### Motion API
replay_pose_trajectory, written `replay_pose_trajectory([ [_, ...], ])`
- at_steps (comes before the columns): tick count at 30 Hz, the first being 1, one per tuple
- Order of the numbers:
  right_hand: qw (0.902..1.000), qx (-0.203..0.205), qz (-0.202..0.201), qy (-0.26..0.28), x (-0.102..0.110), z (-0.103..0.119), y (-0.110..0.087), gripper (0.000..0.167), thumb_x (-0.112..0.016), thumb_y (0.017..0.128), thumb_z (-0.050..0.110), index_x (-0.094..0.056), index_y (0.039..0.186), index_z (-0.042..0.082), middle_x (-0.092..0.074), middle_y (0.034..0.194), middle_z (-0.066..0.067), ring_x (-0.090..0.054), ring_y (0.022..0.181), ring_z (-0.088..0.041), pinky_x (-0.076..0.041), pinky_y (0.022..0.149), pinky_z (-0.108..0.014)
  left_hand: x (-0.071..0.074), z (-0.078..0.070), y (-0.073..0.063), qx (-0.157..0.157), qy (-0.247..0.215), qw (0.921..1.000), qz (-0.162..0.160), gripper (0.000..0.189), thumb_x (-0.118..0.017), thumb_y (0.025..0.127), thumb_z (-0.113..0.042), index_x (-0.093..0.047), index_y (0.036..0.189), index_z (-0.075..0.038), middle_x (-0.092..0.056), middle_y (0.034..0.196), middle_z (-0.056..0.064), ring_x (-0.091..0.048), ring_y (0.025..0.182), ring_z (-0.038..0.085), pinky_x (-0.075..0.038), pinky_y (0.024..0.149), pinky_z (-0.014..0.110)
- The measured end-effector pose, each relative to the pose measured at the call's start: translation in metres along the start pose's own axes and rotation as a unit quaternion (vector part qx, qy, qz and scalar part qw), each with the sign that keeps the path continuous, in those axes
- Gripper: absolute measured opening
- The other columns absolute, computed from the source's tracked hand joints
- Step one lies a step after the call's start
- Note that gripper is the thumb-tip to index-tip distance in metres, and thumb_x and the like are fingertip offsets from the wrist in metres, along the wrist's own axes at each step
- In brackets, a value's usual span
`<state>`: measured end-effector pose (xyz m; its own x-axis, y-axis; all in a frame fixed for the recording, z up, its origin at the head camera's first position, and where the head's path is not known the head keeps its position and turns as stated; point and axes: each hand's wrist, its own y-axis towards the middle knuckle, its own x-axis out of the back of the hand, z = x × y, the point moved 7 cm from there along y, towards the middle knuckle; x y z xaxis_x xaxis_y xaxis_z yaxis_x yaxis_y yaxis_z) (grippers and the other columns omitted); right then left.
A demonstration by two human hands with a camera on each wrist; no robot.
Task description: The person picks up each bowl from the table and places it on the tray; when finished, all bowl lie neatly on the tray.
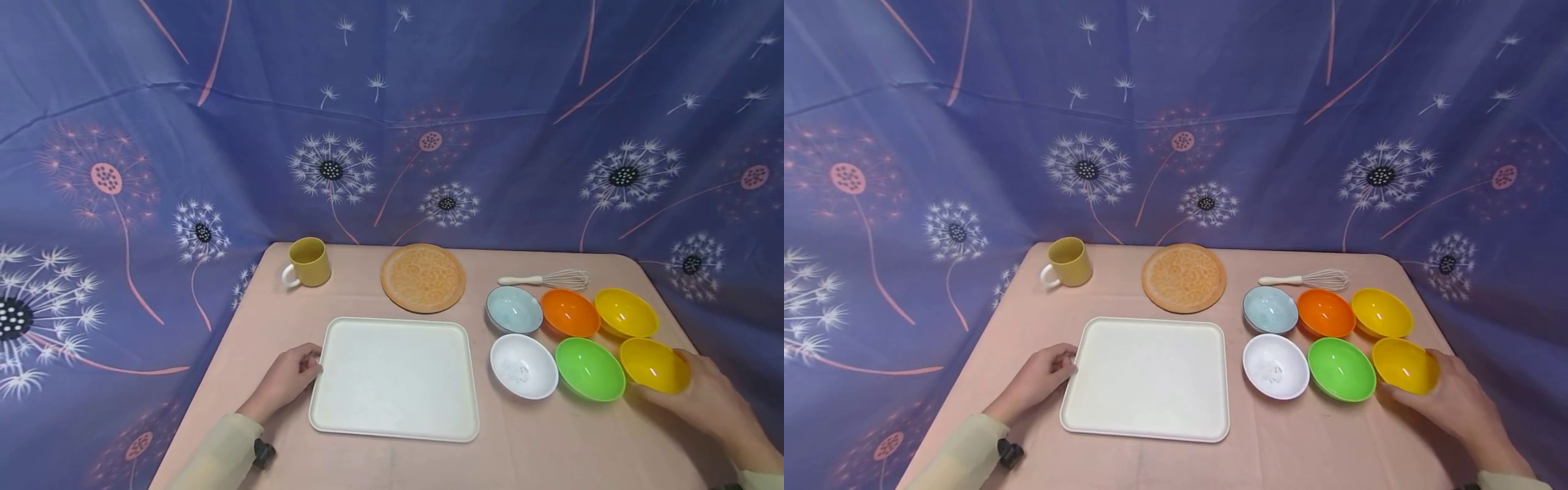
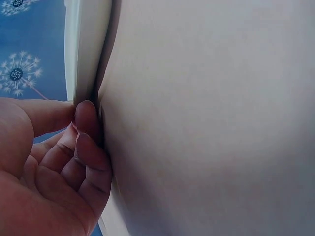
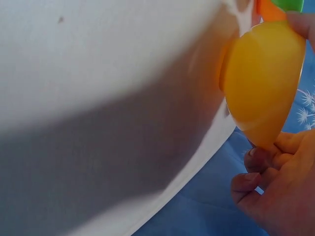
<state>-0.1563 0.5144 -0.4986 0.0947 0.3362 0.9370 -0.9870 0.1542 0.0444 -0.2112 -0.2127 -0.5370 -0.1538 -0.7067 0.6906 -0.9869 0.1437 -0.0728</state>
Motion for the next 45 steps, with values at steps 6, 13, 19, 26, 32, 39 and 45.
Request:
replay_pose_trajectory([
  [6,0.9999,0.009,-0.008,0.001,0.01,0.001,-0.001,0.101,-0.091,0.073,0.057,-0.048,0.133,-0.013,-0.056,0.116,-0.041,-0.058,0.095,-0.054,-0.044,0.064,-0.068,-0.001,0.002,-0.001,0.011,-0.003,0.9999,0.002,0.024,-0.072,0.095,-0.008,-0.072,0.12,-0.009,-0.059,0.074,-0.005,-0.053,0.063,0.012,-0.044,0.057,0.026],
  [13,0.9992,0.034,-0.018,0.009,0.023,0.01,-0.001,0.085,-0.093,0.072,0.052,-0.058,0.117,-0.011,-0.065,0.098,-0.031,-0.062,0.082,-0.044,-0.046,0.059,-0.053,0.0,0.002,-0.003,0.017,-0.007,0.9998,0.005,0.025,-0.072,0.095,-0.007,-0.071,0.12,-0.008,-0.059,0.074,-0.005,-0.054,0.063,0.012,-0.045,0.056,0.027],
  [19,0.9997,0.02,-0.013,-0.009,0.035,0.016,0.003,0.091,-0.089,0.075,0.056,-0.053,0.118,-0.016,-0.06,0.101,-0.034,-0.059,0.085,-0.047,-0.045,0.059,-0.054,0.001,0.001,-0.004,0.017,-0.008,0.9998,0.008,0.024,-0.072,0.096,-0.007,-0.071,0.12,-0.009,-0.059,0.074,-0.006,-0.054,0.064,0.011,-0.045,0.058,0.026],
  [26,0.9994,0.03,-0.014,-0.004,0.04,0.027,0.008,0.092,-0.089,0.075,0.057,-0.054,0.119,-0.016,-0.063,0.1,-0.031,-0.06,0.082,-0.041,-0.044,0.056,-0.047,0.003,-0.002,-0.005,0.015,-0.013,0.9998,0.008,0.024,-0.072,0.095,-0.005,-0.071,0.119,-0.007,-0.058,0.074,-0.005,-0.053,0.063,0.013,-0.044,0.057,0.027],
  [32,0.9991,0.038,-0.016,0.003,0.041,0.042,0.011,0.094,-0.088,0.076,0.056,-0.052,0.127,-0.015,-0.058,0.112,-0.034,-0.058,0.088,-0.044,-0.045,0.058,-0.052,0.001,-0.002,-0.003,0.012,-0.012,0.9998,0.005,0.024,-0.073,0.094,-0.005,-0.071,0.118,-0.007,-0.058,0.074,-0.005,-0.052,0.063,0.012,-0.044,0.058,0.027],
  [39,0.9996,0.026,0.011,-0.004,0.036,0.072,0.02,0.11,-0.08,0.081,0.064,-0.037,0.147,-0.014,-0.044,0.131,-0.039,-0.051,0.102,-0.055,-0.044,0.069,-0.071,0.002,-0.001,-0.003,0.013,-0.013,0.9998,0.005,0.025,-0.072,0.094,-0.005,-0.072,0.119,-0.008,-0.058,0.073,-0.005,-0.052,0.063,0.013,-0.043,0.057,0.027],
  [45,0.9985,0.054,0.004,-0.003,0.033,0.101,0.031,0.114,-0.082,0.079,0.064,-0.035,0.148,-0.014,-0.04,0.138,-0.04,-0.048,0.11,-0.057,-0.04,0.077,-0.078,0.002,-0.001,-0.002,0.007,-0.014,0.9999,0.005,0.025,-0.072,0.095,-0.005,-0.071,0.12,-0.008,-0.058,0.073,-0.005,-0.052,0.062,0.012,-0.043,0.057,0.027],
])
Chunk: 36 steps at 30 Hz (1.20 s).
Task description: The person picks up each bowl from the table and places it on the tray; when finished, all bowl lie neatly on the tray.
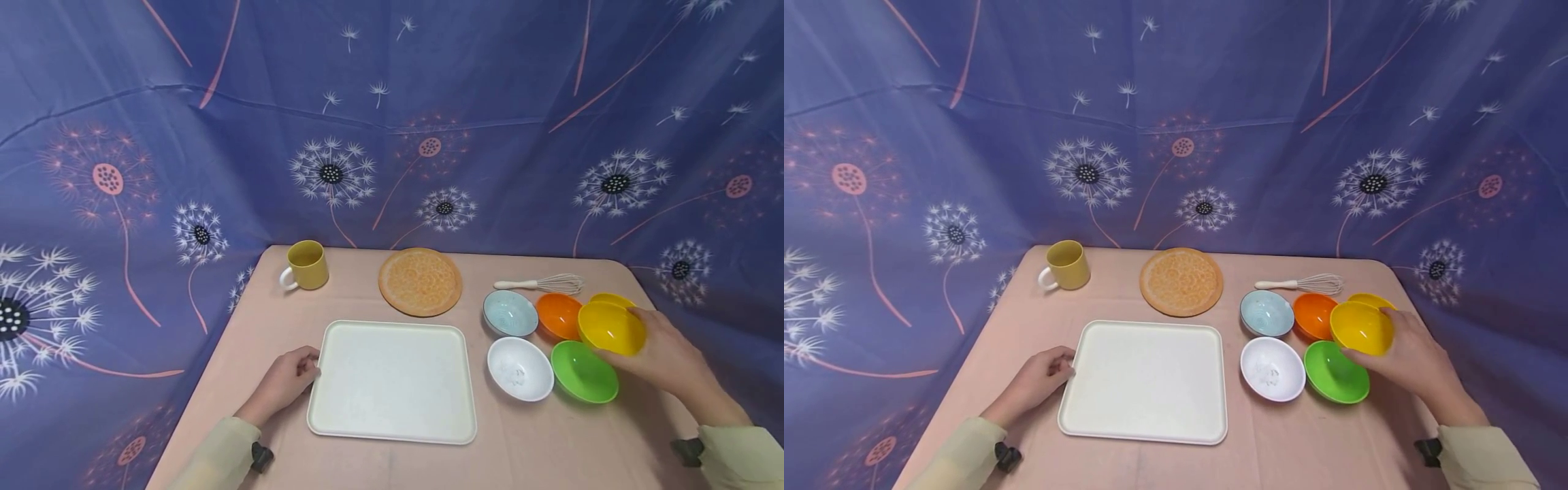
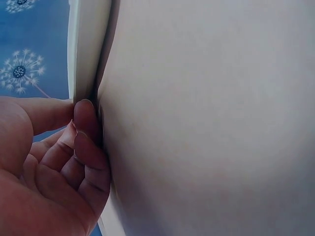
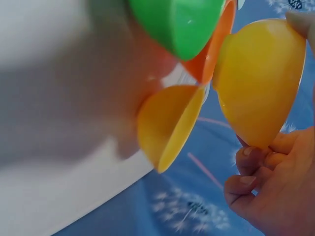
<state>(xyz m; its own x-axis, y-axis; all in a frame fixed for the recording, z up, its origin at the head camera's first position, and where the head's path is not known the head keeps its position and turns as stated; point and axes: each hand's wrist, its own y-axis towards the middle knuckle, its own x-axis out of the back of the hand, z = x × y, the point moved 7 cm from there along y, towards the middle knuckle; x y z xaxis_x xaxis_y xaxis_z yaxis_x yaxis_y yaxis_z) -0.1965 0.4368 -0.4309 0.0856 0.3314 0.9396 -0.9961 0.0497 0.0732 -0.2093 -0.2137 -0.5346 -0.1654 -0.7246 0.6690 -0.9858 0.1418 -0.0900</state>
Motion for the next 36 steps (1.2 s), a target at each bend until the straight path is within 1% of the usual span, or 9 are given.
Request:
replay_pose_trajectory([
  [5,0.9995,0.029,-0.01,0.01,-0.004,0.023,0.012,0.114,-0.085,0.077,0.061,-0.037,0.148,-0.013,-0.04,0.141,-0.039,-0.044,0.117,-0.056,-0.038,0.083,-0.078,0.0,0.002,0.0,0.0,-0.001,1.0,0.0,0.025,-0.072,0.095,-0.005,-0.072,0.119,-0.008,-0.058,0.073,-0.005,-0.052,0.062,0.012,-0.043,0.056,0.027],
  [11,0.9978,0.062,-0.011,0.021,-0.011,0.055,0.024,0.112,-0.087,0.075,0.061,-0.04,0.147,-0.011,-0.046,0.137,-0.034,-0.05,0.113,-0.05,-0.043,0.083,-0.071,0.0,0.002,0.001,-0.004,0.003,1.0,-0.002,0.024,-0.072,0.095,-0.005,-0.072,0.119,-0.008,-0.058,0.073,-0.006,-0.052,0.062,0.012,-0.043,0.058,0.027],
  [16,0.9968,0.072,0.0,0.035,-0.017,0.081,0.03,0.117,-0.086,0.074,0.065,-0.037,0.151,-0.009,-0.044,0.142,-0.034,-0.05,0.116,-0.05,-0.044,0.084,-0.071,0.0,0.002,0.001,-0.006,0.004,1.0,-0.002,0.024,-0.072,0.095,-0.006,-0.072,0.119,-0.009,-0.058,0.073,-0.006,-0.052,0.063,0.012,-0.044,0.059,0.027],
  [20,0.9951,0.087,-0.005,0.047,-0.022,0.097,0.036,0.115,-0.087,0.072,0.066,-0.039,0.152,-0.003,-0.043,0.147,-0.029,-0.051,0.12,-0.048,-0.044,0.088,-0.071,0.0,0.002,0.0,-0.004,0.002,1.0,-0.002,0.024,-0.073,0.095,-0.006,-0.072,0.119,-0.008,-0.058,0.073,-0.006,-0.052,0.063,0.012,-0.044,0.059,0.027],
  [23,0.993,0.104,-0.013,0.054,-0.026,0.108,0.041,0.112,-0.089,0.072,0.064,-0.042,0.151,-0.001,-0.044,0.148,-0.026,-0.05,0.123,-0.046,-0.043,0.092,-0.071,0.0,0.001,0.0,-0.004,-0.001,1.0,-0.002,0.025,-0.072,0.094,-0.005,-0.072,0.119,-0.008,-0.058,0.073,-0.005,-0.053,0.063,0.012,-0.044,0.059,0.027],
  [25,0.9926,0.107,-0.011,0.055,-0.03,0.116,0.044,0.114,-0.088,0.071,0.065,-0.042,0.151,-0.002,-0.044,0.148,-0.027,-0.049,0.125,-0.047,-0.041,0.094,-0.072,0.0,0.001,0.0,-0.002,-0.005,1.0,-0.001,0.025,-0.072,0.095,-0.006,-0.072,0.119,-0.008,-0.058,0.073,-0.005,-0.053,0.063,0.013,-0.044,0.059,0.027],
  [29,0.9939,0.098,0.011,0.05,-0.038,0.131,0.05,0.121,-0.084,0.071,0.071,-0.037,0.155,-0.002,-0.042,0.151,-0.028,-0.048,0.128,-0.048,-0.038,0.098,-0.074,0.0,0.003,0.0,0.006,-0.008,0.9999,0.001,0.025,-0.072,0.095,-0.007,-0.071,0.12,-0.008,-0.059,0.073,-0.005,-0.054,0.062,0.013,-0.045,0.058,0.027],
  [33,0.9941,0.098,0.016,0.045,-0.045,0.146,0.056,0.121,-0.082,0.07,0.075,-0.038,0.155,0.002,-0.045,0.15,-0.023,-0.053,0.124,-0.045,-0.042,0.097,-0.071,0.0,0.004,0.0,0.005,-0.006,1.0,0.001,0.024,-0.073,0.095,-0.008,-0.072,0.119,-0.01,-0.059,0.074,-0.005,-0.054,0.063,0.013,-0.045,0.06,0.027],
  [36,0.9928,0.107,0.02,0.051,-0.052,0.157,0.059,0.12,-0.082,0.069,0.076,-0.04,0.154,0.003,-0.047,0.147,-0.02,-0.056,0.12,-0.042,-0.045,0.096,-0.068,0.0,0.004,0.001,0.003,-0.006,1.0,0.0,0.023,-0.073,0.095,-0.008,-0.072,0.118,-0.01,-0.059,0.074,-0.006,-0.054,0.065,0.013,-0.045,0.061,0.028],
])
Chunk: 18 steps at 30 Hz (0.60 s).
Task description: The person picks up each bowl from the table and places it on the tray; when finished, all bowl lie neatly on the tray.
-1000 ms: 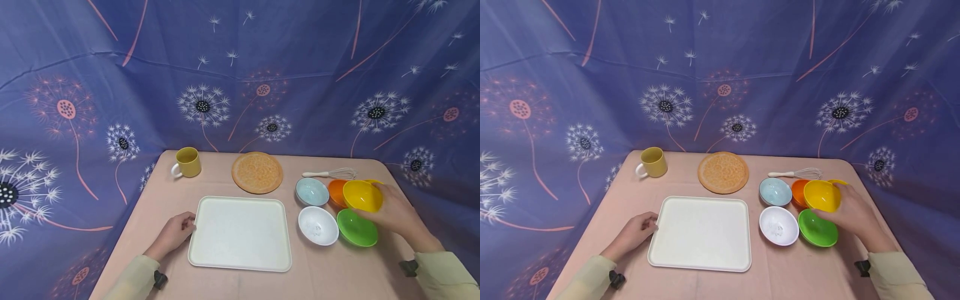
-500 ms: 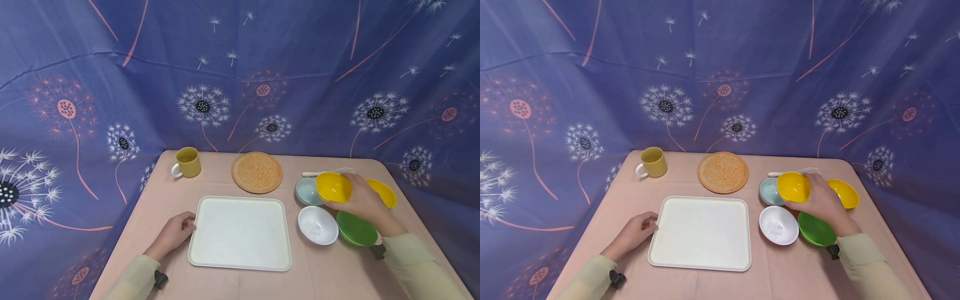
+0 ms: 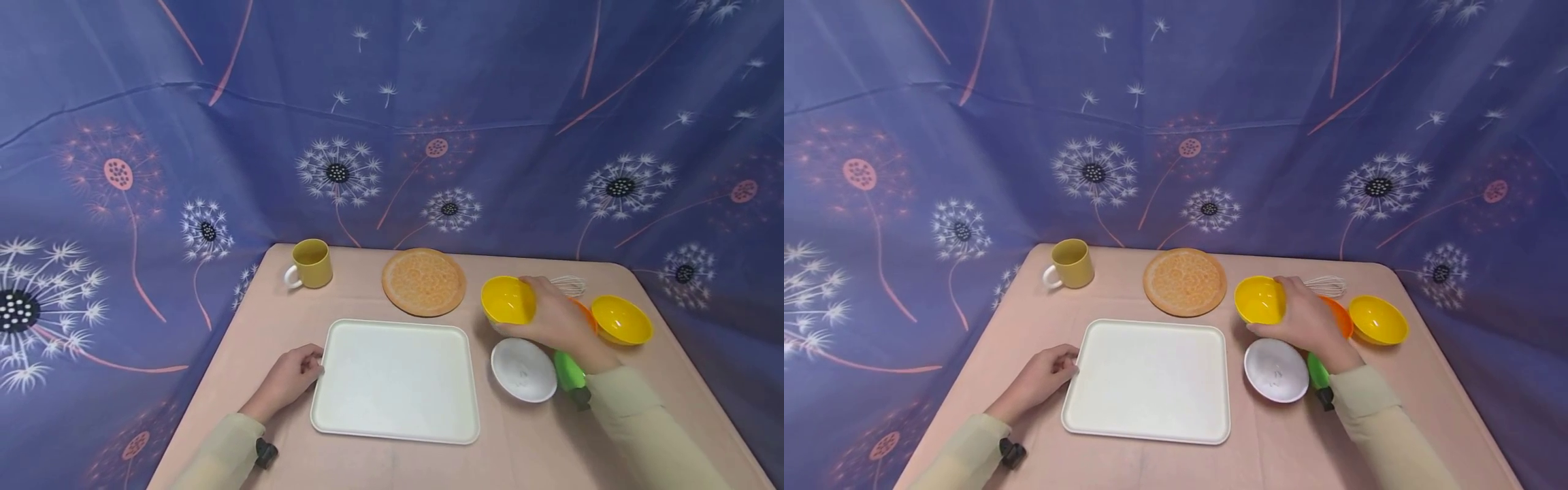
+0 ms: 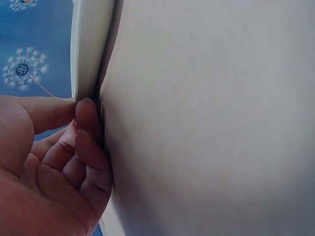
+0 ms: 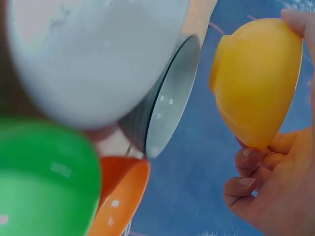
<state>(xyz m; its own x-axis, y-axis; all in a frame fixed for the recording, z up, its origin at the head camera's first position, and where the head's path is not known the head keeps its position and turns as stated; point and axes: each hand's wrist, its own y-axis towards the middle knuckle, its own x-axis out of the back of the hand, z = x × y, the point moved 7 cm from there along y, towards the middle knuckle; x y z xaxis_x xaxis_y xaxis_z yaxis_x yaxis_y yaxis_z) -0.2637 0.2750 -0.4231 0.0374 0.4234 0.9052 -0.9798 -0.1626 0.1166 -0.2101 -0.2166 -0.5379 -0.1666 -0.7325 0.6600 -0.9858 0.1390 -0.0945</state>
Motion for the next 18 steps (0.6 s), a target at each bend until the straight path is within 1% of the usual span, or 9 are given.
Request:
replay_pose_trajectory([
  [5,0.9996,0.013,0.014,0.018,-0.016,0.019,0.01,0.122,-0.083,0.067,0.077,-0.041,0.153,0.002,-0.049,0.146,-0.019,-0.057,0.119,-0.042,-0.046,0.097,-0.067,0.0,0.0,0.001,0.001,0.0,1.0,0.0,0.024,-0.072,0.095,-0.007,-0.072,0.119,-0.009,-0.059,0.073,-0.006,-0.053,0.064,0.013,-0.044,0.059,0.028],
  [9,0.9994,0.028,0.013,0.019,-0.029,0.039,0.017,0.117,-0.087,0.064,0.073,-0.046,0.149,0.005,-0.053,0.14,-0.014,-0.06,0.115,-0.037,-0.048,0.095,-0.064,0.001,0.001,0.001,0.005,0.0,1.0,0.0,0.024,-0.072,0.095,-0.007,-0.072,0.119,-0.01,-0.058,0.073,-0.005,-0.053,0.064,0.013,-0.044,0.058,0.028],
  [13,0.9979,0.063,0.011,0.01,-0.042,0.06,0.023,0.108,-0.091,0.064,0.064,-0.05,0.146,0.008,-0.057,0.133,-0.011,-0.062,0.108,-0.031,-0.052,0.091,-0.059,0.001,0.002,0.001,0.011,-0.004,0.9999,0.001,0.024,-0.072,0.096,-0.009,-0.072,0.119,-0.01,-0.059,0.073,-0.005,-0.054,0.062,0.013,-0.044,0.057,0.027],
  [16,0.9957,0.091,0.011,0.012,-0.051,0.075,0.026,0.102,-0.091,0.066,0.061,-0.052,0.144,0.008,-0.058,0.132,-0.01,-0.061,0.109,-0.029,-0.053,0.09,-0.057,0.0,0.003,0.002,0.01,-0.009,0.9999,0.002,0.024,-0.072,0.096,-0.008,-0.072,0.119,-0.009,-0.059,0.073,-0.005,-0.054,0.062,0.013,-0.045,0.056,0.028],
  [18,0.9946,0.102,0.015,0.011,-0.058,0.084,0.029,0.103,-0.089,0.067,0.061,-0.051,0.145,0.006,-0.058,0.133,-0.011,-0.06,0.109,-0.029,-0.053,0.09,-0.056,-0.001,0.003,0.001,0.008,-0.013,0.9999,0.003,0.023,-0.071,0.096,-0.007,-0.072,0.119,-0.01,-0.059,0.073,-0.005,-0.054,0.062,0.013,-0.045,0.056,0.028],
])
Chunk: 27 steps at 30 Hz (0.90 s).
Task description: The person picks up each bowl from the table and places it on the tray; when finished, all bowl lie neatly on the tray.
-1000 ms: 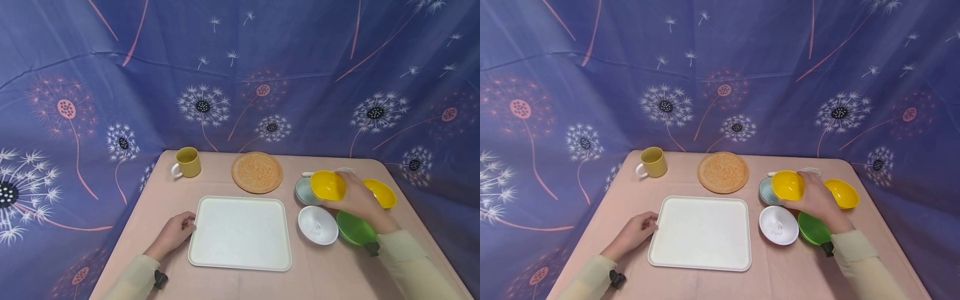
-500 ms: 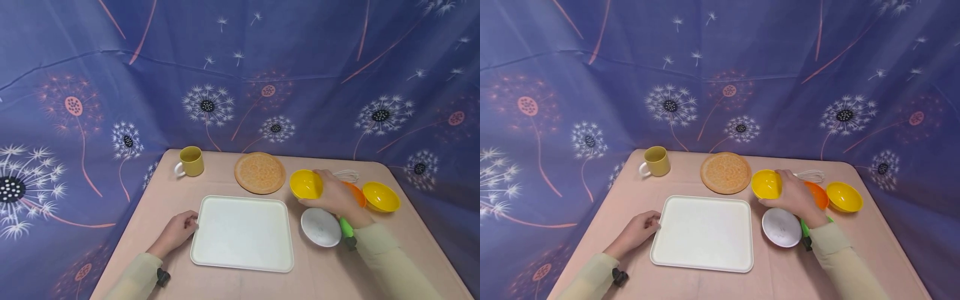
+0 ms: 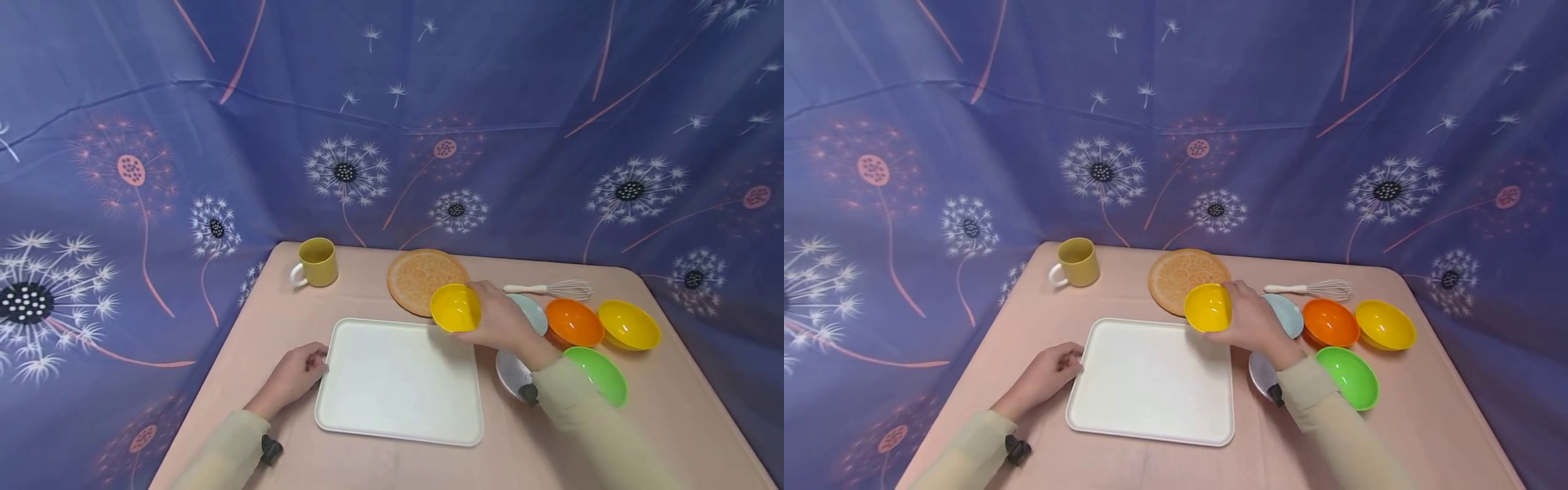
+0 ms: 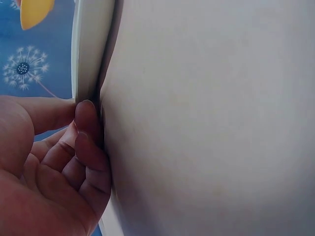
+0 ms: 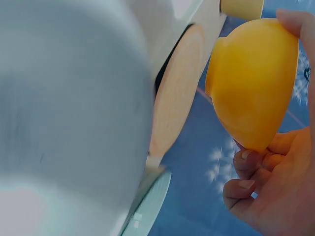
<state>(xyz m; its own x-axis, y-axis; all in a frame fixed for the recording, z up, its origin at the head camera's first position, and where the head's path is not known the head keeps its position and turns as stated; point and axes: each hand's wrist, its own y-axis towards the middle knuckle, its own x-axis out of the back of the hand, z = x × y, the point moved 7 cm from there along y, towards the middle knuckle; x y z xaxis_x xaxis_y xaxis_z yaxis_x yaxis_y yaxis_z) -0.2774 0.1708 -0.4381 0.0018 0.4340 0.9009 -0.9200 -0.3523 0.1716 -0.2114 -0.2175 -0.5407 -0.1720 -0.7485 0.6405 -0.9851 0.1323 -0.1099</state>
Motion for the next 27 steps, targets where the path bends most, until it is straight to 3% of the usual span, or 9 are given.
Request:
replay_pose_trajectory([
  [12,0.9996,0.018,0.021,0.011,-0.041,0.044,0.023,0.11,-0.088,0.063,0.066,-0.05,0.147,0.005,-0.058,0.133,-0.008,-0.061,0.106,-0.028,-0.053,0.09,-0.053,0.003,-0.003,0.001,-0.013,0.008,0.9998,-0.011,0.021,-0.073,0.095,-0.005,-0.073,0.115,-0.009,-0.058,0.073,-0.006,-0.053,0.065,0.012,-0.045,0.062,0.027],
  [19,0.9977,0.061,0.026,0.013,-0.068,0.072,0.034,0.108,-0.088,0.061,0.064,-0.052,0.144,0.004,-0.06,0.128,-0.006,-0.059,0.112,-0.024,-0.052,0.093,-0.048,0.003,-0.002,0.0,-0.015,0.01,0.9998,-0.012,0.021,-0.072,0.095,-0.006,-0.073,0.116,-0.008,-0.059,0.072,-0.007,-0.054,0.062,0.011,-0.045,0.06,0.027],
  [27,0.9977,0.048,0.048,0.004,-0.099,0.092,0.045,0.113,-0.084,0.062,0.07,-0.049,0.149,0.006,-0.058,0.132,-0.005,-0.059,0.112,-0.024,-0.049,0.096,-0.045,0.002,-0.003,-0.001,-0.008,0.008,0.9999,-0.007,0.024,-0.072,0.095,-0.007,-0.073,0.118,-0.008,-0.059,0.074,-0.006,-0.054,0.065,0.012,-0.045,0.061,0.028],
])
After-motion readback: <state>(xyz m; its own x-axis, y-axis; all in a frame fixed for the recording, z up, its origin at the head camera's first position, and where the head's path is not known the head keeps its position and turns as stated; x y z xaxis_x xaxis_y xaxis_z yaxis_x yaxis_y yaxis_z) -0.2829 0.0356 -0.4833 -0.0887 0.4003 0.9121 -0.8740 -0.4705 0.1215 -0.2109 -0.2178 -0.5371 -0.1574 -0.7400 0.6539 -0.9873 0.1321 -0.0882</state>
